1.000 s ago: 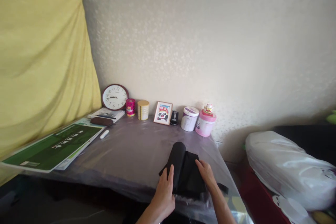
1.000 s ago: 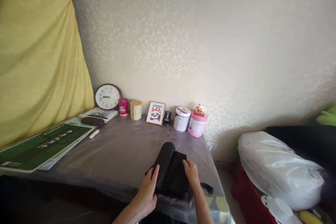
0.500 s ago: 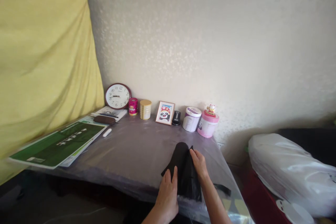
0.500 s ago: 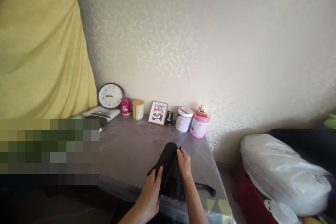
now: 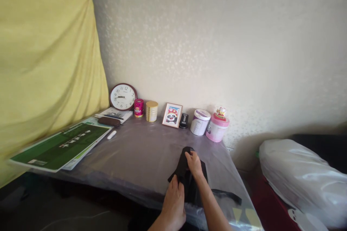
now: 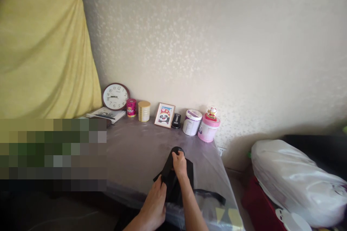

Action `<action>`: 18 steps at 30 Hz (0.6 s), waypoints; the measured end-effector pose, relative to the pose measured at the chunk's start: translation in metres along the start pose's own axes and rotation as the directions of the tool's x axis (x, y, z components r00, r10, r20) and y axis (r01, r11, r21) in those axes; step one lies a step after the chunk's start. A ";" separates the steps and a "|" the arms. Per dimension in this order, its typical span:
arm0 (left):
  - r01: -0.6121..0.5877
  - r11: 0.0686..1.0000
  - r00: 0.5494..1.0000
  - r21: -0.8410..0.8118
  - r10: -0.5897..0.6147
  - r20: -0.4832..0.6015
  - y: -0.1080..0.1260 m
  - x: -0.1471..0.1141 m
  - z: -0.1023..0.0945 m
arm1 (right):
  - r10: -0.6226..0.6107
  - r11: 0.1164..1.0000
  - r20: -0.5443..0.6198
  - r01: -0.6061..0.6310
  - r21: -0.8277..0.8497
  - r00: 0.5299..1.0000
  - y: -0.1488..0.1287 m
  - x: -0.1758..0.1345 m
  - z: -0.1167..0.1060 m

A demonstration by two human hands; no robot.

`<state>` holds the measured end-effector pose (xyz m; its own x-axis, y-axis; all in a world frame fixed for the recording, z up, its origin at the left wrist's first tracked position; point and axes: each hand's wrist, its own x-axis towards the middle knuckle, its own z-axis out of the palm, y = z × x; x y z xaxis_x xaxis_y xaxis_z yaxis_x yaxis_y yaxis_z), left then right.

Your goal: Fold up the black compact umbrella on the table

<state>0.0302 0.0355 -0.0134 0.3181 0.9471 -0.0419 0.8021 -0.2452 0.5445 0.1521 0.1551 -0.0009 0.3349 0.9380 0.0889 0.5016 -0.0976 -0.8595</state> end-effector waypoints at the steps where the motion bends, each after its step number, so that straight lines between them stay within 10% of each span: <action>1: 0.002 1.000 1.000 -0.003 -0.002 0.002 0.000 0.000 -0.001 | 0.007 1.000 0.021 -0.007 -0.010 1.000 0.000 -0.001 0.001; 10: 0.027 1.000 0.994 0.003 -0.027 0.103 -0.012 -0.015 -0.018 | -0.053 0.994 0.191 0.070 -0.088 0.980 -0.014 -0.010 0.003; 18: -0.173 0.984 0.978 0.046 0.177 -0.109 -0.004 -0.010 -0.013 | -0.161 0.966 0.291 0.211 -0.150 0.943 -0.028 -0.022 -0.006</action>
<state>0.0172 0.0297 -0.0039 0.3980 0.9055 0.1473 0.7572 -0.4149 0.5046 0.1355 0.1348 0.0246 0.0036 0.9971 0.0756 0.6745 0.0534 -0.7363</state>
